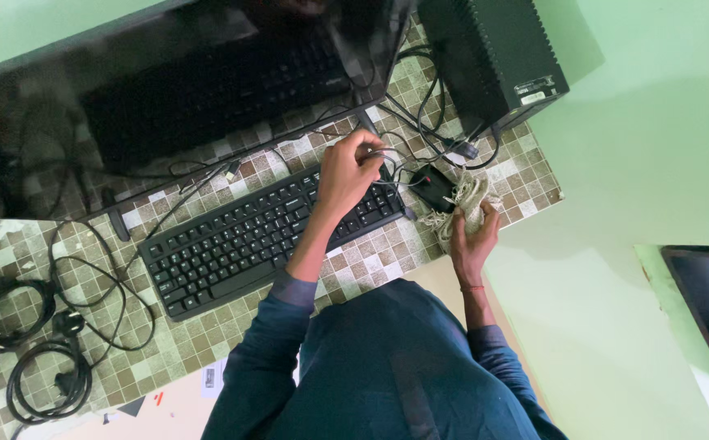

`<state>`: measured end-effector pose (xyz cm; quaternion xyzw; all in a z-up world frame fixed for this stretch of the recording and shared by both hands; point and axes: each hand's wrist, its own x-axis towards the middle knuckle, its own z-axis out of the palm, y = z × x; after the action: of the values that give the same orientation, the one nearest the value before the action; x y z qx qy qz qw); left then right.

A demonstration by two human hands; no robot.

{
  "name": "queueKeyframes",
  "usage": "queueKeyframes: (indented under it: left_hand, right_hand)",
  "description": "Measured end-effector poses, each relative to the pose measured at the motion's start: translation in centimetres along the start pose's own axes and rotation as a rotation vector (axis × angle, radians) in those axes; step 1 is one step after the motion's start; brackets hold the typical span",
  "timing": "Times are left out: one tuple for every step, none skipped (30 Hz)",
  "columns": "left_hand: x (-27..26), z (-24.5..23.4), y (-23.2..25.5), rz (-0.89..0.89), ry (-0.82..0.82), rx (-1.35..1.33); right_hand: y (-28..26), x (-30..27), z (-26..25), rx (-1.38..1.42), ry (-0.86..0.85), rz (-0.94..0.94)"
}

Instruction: The person wipes a keyboard and various computer cables with a cloth before gathering and winding a power cable by hand.

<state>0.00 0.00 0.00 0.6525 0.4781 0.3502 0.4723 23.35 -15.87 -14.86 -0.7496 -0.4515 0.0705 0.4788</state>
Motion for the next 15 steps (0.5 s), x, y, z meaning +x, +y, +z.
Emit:
queueKeyframes:
  left_hand:
    - [-0.7, -0.5, 1.0, -0.082, 0.024, -0.027]
    - [-1.4, -1.1, 1.9, -0.082, 0.029, -0.026]
    - [-2.2, -1.8, 2.7, -0.006, 0.070, -0.085]
    - [-2.9, -2.4, 3.4, 0.070, 0.111, -0.143]
    - [-3.4, -2.9, 4.0, 0.069, 0.114, -0.143]
    - [-3.9, -3.5, 4.6, 0.103, 0.179, -0.099]
    - [-4.3, -4.1, 5.1, 0.137, 0.246, -0.054]
    - [-4.8, -4.8, 5.5, 0.136, 0.252, -0.053]
    - [-5.2, -5.4, 5.9, 0.150, 0.359, 0.062]
    - [-5.5, -6.0, 6.2, 0.162, 0.464, 0.177]
    - [-5.7, -6.6, 6.3, 0.161, 0.472, 0.180]
    - [-6.0, -7.1, 6.3, 0.142, 0.454, 0.071]
    - [-6.2, -7.5, 6.1, 0.122, 0.438, -0.037]
    - [-6.2, -7.6, 5.8, 0.120, 0.449, -0.033]
    - [-6.1, -7.5, 5.3, 0.085, 0.408, -0.086]
  right_hand:
    - [0.0, 0.1, -0.1, 0.009, -0.001, 0.006]
    - [-0.1, 0.2, -0.1, 0.018, -0.001, 0.011]
    - [-0.1, 0.2, 0.0, 0.020, -0.004, 0.010]
    - [-0.2, 0.2, 0.0, 0.025, 0.005, -0.004]
    - [-0.2, 0.3, -0.1, 0.029, 0.013, -0.018]
    - [-0.2, 0.3, -0.1, 0.030, 0.010, -0.020]
    - [-0.2, 0.4, -0.1, 0.062, 0.019, 0.004]
    - [-0.1, 0.4, -0.1, 0.094, 0.028, 0.028]
    - [-0.1, 0.5, -0.1, 0.098, 0.024, 0.024]
    - [0.0, 0.5, -0.2, 0.130, 0.028, 0.036]
    - [0.1, 0.5, -0.3, 0.164, 0.032, 0.048]
    - [0.2, 0.6, -0.4, 0.169, 0.026, 0.044]
    - [0.2, 0.7, -0.4, 0.190, 0.032, 0.054]
    - [0.1, 0.9, -0.4, 0.210, 0.039, 0.063]
    - [-0.1, 1.0, -0.5, 0.216, 0.026, 0.058]
